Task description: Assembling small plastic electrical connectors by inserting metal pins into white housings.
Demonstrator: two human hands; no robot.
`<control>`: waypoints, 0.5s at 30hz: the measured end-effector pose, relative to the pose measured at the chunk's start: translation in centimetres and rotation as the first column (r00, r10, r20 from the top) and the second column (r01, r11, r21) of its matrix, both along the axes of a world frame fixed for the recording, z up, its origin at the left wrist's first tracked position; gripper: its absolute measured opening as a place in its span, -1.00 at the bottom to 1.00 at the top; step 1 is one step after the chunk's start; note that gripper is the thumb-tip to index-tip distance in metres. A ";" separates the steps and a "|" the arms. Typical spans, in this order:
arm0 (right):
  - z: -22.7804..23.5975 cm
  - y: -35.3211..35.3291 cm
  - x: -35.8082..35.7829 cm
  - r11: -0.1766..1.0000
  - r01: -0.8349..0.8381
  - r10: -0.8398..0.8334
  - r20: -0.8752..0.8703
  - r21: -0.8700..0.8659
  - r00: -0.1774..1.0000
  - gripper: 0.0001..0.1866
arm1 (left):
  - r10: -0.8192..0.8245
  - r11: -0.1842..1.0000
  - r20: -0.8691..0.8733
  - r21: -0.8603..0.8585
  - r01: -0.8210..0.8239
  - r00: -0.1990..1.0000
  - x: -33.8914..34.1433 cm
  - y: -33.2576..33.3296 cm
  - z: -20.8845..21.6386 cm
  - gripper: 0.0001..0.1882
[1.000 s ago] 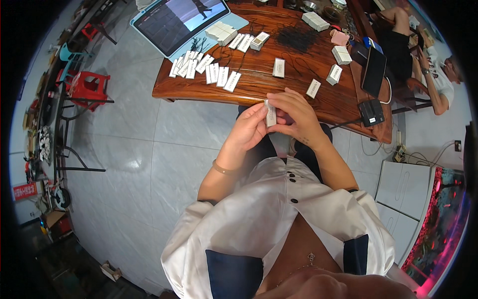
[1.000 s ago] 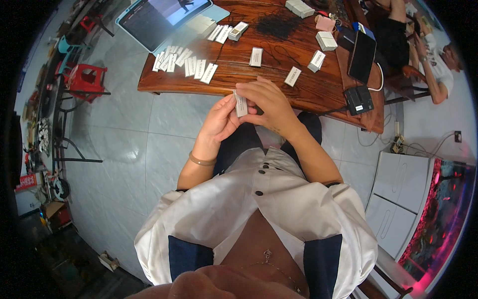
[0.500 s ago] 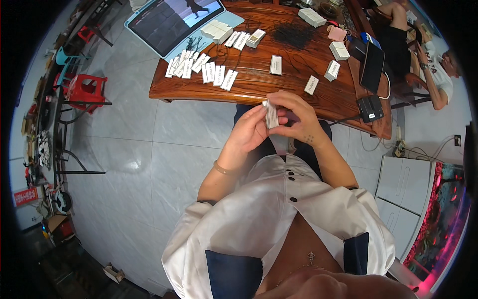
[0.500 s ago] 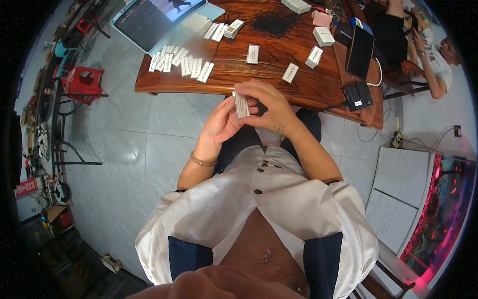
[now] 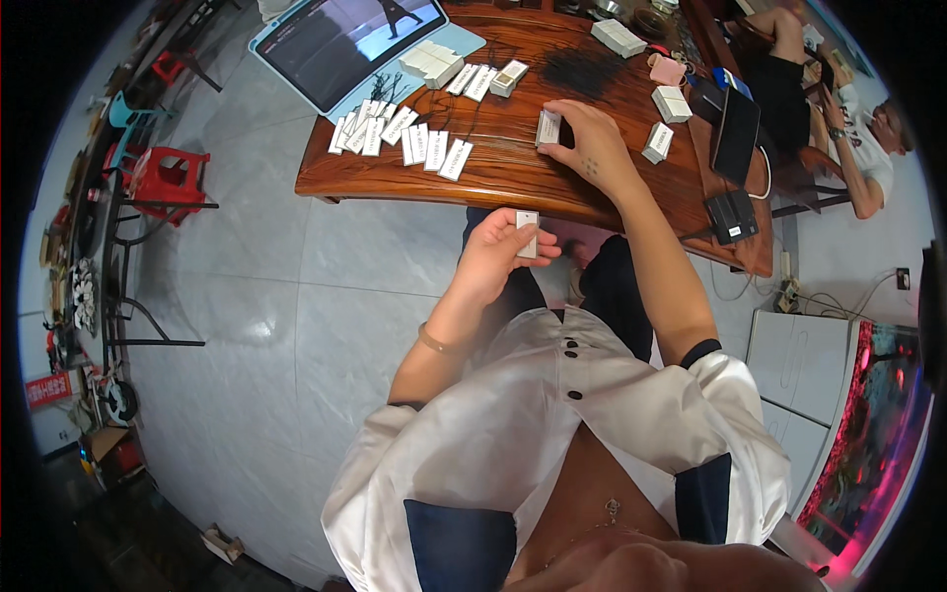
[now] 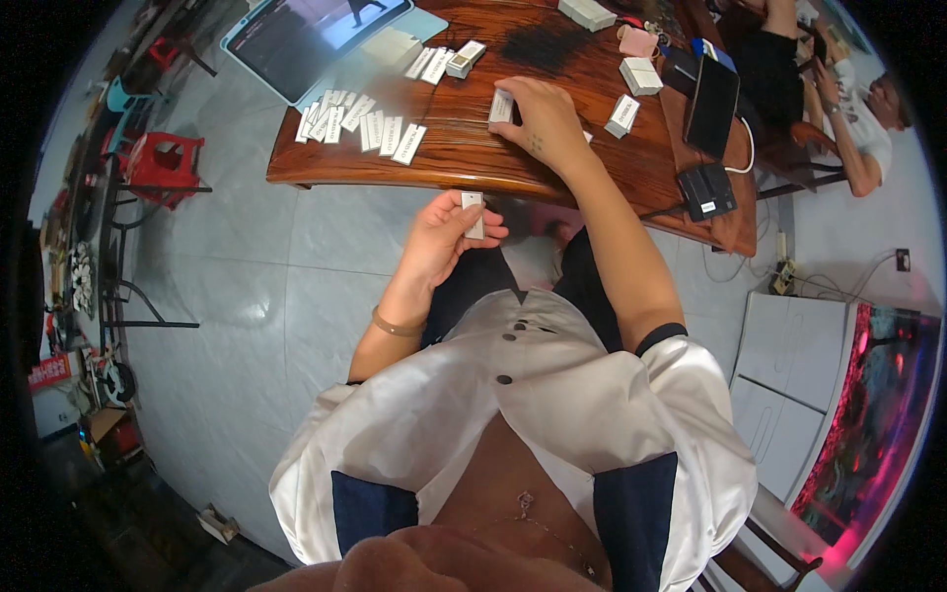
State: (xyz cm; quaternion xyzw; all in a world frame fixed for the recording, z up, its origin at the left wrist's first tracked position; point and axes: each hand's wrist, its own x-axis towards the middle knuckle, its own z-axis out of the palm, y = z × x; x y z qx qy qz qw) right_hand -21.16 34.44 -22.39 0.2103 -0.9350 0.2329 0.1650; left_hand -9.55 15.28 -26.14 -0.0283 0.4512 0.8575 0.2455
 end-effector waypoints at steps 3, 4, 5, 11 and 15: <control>0.0 -0.1 0.3 1.000 0.000 0.001 -0.026 0.030 1.000 -0.41 | -0.015 1.000 -0.038 0.017 0.015 0.999 0.1 -0.1 0.0 -0.94; 0.0 0.1 0.7 0.999 0.008 -0.006 -0.060 0.038 0.998 -0.42 | -0.004 1.000 -0.067 0.029 0.006 0.998 0.1 -0.2 -0.5 -0.92; 0.0 0.4 1.3 0.999 0.007 -0.005 -0.057 0.041 0.998 -0.42 | 0.005 0.999 -0.096 0.042 -0.001 0.995 0.1 -0.3 -0.8 -0.90; -0.4 4.5 6.0 0.993 0.114 -0.114 -0.045 0.006 0.992 -0.56 | 0.028 0.999 -0.085 -0.015 -0.029 0.996 -0.4 0.0 -0.4 -0.87; -1.4 5.3 8.2 0.971 0.224 -0.219 -0.076 0.079 0.973 -0.56 | 0.029 1.000 -0.048 0.013 -0.029 0.998 -0.7 0.2 -0.1 -0.86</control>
